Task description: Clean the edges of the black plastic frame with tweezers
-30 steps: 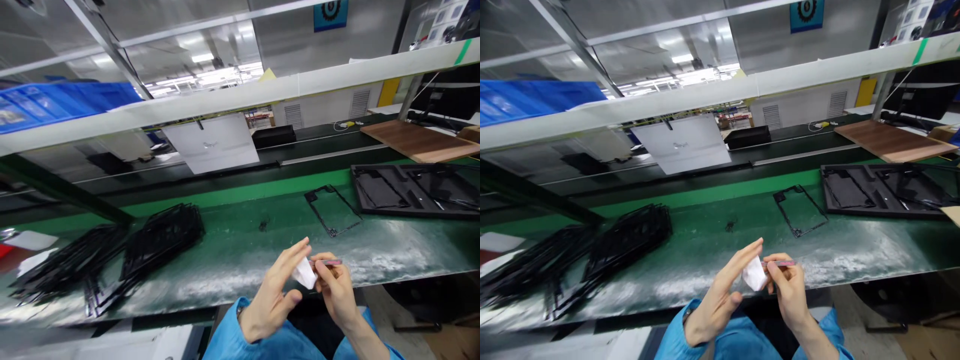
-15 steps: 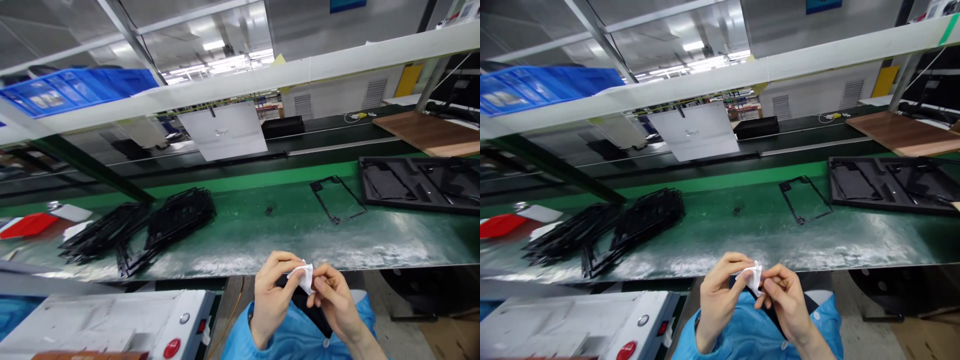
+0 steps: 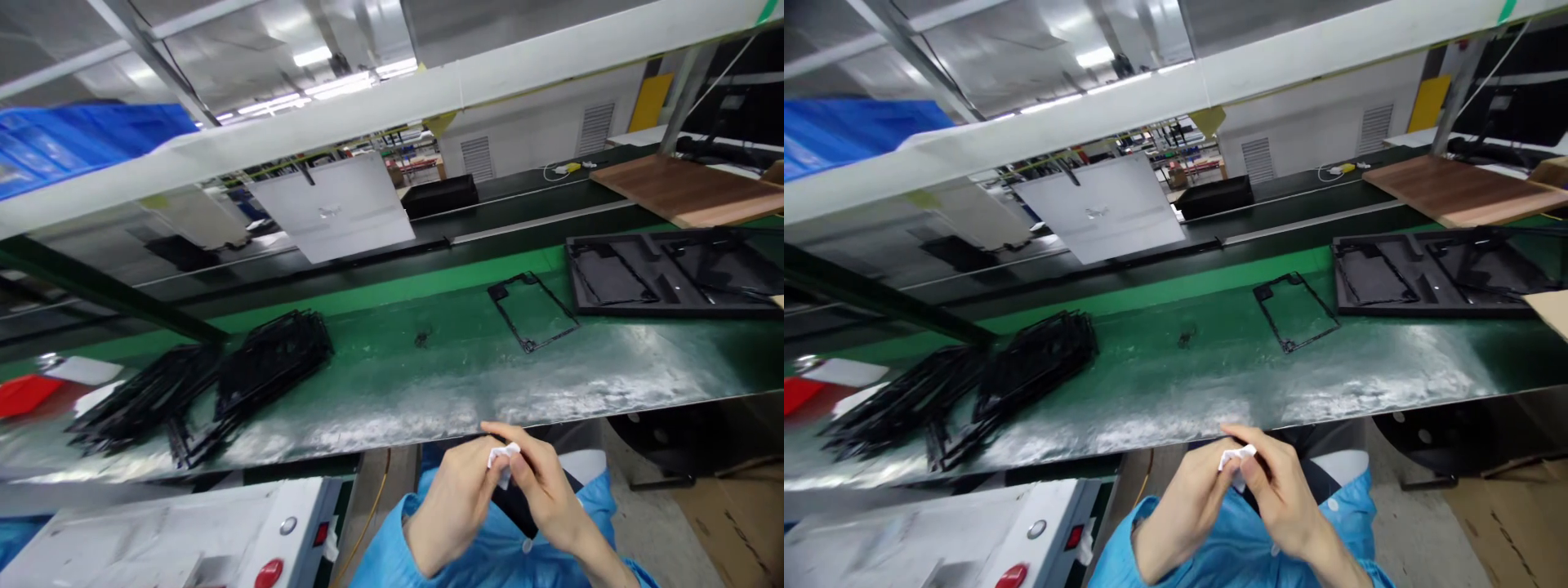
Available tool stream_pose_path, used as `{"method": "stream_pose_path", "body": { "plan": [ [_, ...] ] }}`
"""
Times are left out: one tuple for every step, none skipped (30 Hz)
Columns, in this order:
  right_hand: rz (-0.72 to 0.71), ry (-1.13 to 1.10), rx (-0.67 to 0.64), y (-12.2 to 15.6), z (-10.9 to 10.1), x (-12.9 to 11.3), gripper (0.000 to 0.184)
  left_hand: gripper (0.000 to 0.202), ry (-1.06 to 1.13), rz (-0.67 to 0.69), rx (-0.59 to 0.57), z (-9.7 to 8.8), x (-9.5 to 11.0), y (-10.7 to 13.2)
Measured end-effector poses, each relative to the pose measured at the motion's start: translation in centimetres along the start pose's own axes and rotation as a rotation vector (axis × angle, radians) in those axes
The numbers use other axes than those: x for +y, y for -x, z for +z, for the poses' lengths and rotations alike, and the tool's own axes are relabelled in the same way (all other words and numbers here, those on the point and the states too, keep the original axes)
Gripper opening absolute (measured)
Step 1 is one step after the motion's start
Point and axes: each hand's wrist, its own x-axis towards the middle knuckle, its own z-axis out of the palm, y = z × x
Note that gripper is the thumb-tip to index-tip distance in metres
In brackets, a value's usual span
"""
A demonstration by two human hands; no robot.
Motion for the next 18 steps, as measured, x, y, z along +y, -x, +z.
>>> {"method": "stream_pose_path", "body": {
  "plan": [
    [-0.004, 0.044, -0.019, 0.0, -0.2, 0.2, 0.05, 0.045, -0.041, 0.023, -0.023, 0.6, 0.0, 0.0],
    [0.007, 0.069, -0.03, 0.0, -0.3, 0.3, 0.051, 0.041, -0.089, 0.04, -0.04, 1.3, -0.1, -0.1],
    [0.027, 0.078, -0.031, 0.0, -0.4, 0.5, 0.052, 0.037, -0.142, 0.056, -0.05, 2.1, -0.1, -0.1],
    [0.054, 0.079, -0.022, 0.0, -0.5, 0.7, 0.053, 0.035, -0.196, 0.073, -0.057, 3.0, -0.1, -0.2],
    [0.084, 0.077, -0.002, 0.0, -0.6, 0.9, 0.054, 0.034, -0.248, 0.092, -0.063, 3.8, 0.0, -0.4],
    [0.113, 0.077, 0.034, 0.0, -0.8, 1.2, 0.054, 0.034, -0.293, 0.116, -0.07, 4.7, 0.1, -0.6],
    [0.135, 0.082, 0.079, 0.0, -1.1, 1.5, 0.055, 0.034, -0.328, 0.143, -0.083, 5.4, 0.2, -0.8],
    [0.149, 0.096, 0.128, 0.1, -1.5, 1.7, 0.055, 0.033, -0.352, 0.171, -0.1, 5.9, 0.3, -1.2],
    [0.152, 0.115, 0.173, 0.2, -2.1, 2.0, 0.054, 0.031, -0.364, 0.198, -0.12, 6.2, 0.3, -1.7],
    [0.142, 0.138, 0.219, 0.3, -2.8, 2.3, 0.052, 0.027, -0.365, 0.22, -0.142, 6.3, 0.2, -2.5],
    [0.122, 0.166, 0.266, 0.6, -3.8, 2.6, 0.049, 0.022, -0.359, 0.232, -0.16, 6.2, -0.2, -3.5],
    [0.095, 0.192, 0.314, 0.9, -4.8, 2.9, 0.046, 0.018, -0.35, 0.231, -0.17, 6.0, -0.8, -4.8],
    [0.083, 0.209, 0.39, 1.4, -5.8, 3.2, 0.044, 0.018, -0.344, 0.212, -0.166, 5.9, -1.7, -6.4],
    [0.087, 0.215, 0.462, 1.9, -6.9, 3.5, 0.042, 0.019, -0.349, 0.18, -0.142, 5.9, -2.8, -8.1],
    [0.093, 0.213, 0.5, 2.5, -7.8, 3.7, 0.041, 0.02, -0.357, 0.151, -0.111, 6.1, -4.1, -9.9],
    [0.103, 0.208, 0.521, 3.0, -8.7, 3.9, 0.04, 0.026, -0.365, 0.132, -0.085, 6.6, -5.4, -11.7],
    [0.11, 0.212, 0.538, 3.6, -9.3, 4.0, 0.04, 0.036, -0.373, 0.119, -0.067, 7.1, -6.8, -13.2],
    [0.113, 0.221, 0.56, 4.1, -9.8, 4.1, 0.04, 0.04, -0.378, 0.114, -0.056, 7.8, -8.1, -14.5]
  ]
}}
